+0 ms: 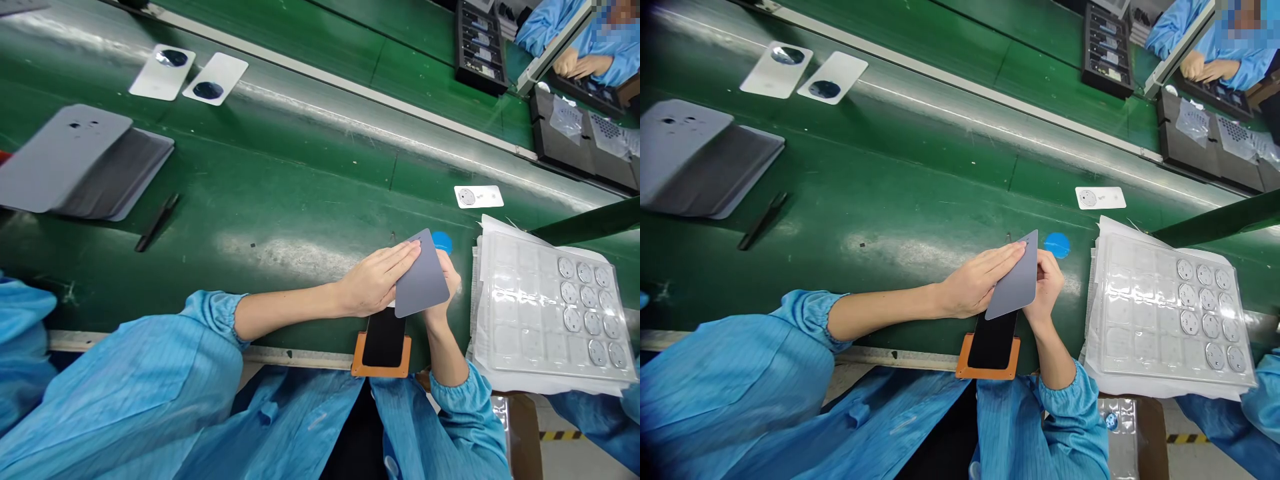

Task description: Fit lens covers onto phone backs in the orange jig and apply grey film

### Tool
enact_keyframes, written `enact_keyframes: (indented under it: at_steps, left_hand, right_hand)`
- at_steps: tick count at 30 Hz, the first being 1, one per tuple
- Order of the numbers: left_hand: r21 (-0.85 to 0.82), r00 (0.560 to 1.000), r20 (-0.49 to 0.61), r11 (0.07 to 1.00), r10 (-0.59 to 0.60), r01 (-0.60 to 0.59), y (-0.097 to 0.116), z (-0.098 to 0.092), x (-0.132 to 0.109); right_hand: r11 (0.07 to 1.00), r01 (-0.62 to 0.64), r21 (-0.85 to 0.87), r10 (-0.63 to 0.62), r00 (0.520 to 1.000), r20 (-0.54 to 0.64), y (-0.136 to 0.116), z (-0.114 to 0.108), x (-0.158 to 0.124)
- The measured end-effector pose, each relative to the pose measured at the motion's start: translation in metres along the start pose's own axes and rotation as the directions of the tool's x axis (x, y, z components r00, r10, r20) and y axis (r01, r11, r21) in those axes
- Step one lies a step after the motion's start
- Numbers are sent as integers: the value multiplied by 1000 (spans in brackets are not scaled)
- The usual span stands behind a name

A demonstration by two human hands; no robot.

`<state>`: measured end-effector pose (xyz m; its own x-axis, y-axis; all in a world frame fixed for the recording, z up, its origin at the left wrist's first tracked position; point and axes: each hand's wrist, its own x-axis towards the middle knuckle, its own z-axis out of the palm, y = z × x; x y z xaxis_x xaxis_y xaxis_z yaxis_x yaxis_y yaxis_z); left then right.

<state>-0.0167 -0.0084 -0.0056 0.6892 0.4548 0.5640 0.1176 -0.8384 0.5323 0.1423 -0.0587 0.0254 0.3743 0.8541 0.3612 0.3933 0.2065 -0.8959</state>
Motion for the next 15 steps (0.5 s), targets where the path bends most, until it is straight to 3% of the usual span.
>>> enact_keyframes:
  at_steps: [3, 5, 6, 8, 9, 11, 13, 15]
  left_hand:
    - [-171, 997, -29, 983, -67, 61, 1, 2, -1]
    - [-320, 970, -14, 920, -243, 226, 1, 3, 2]
    - [-395, 930, 1, 855, -366, 337, 0, 3, 4]
    - [-572, 796, 20, 646, -606, 506, -5, -1, 12]
    - [-669, 720, 26, 523, -693, 528, -9, -5, 16]
    - [-829, 598, 23, 319, -801, 460, -17, -17, 26]
    - [-895, 534, 0, 239, -845, 378, -23, -31, 33]
    - [-901, 529, -19, 244, -849, 359, -25, -39, 36]
  right_hand:
    - [1000, 2, -19, -2, 1000, -5, 2, 5, 0]
    - [999, -26, -41, 25, 999, -22, 7, 7, 1]
    - [997, -44, -55, 43, 999, -34, 12, 7, 4]
    - [990, -108, -93, 101, 992, -80, 24, -1, 13]
    - [977, -166, -133, 152, 982, -115, 32, -8, 19]
    - [921, -308, -240, 266, 945, -192, 48, -25, 32]
    - [856, -402, -324, 339, 911, -233, 60, -40, 43]
    - [843, -403, -356, 339, 912, -229, 61, -45, 46]
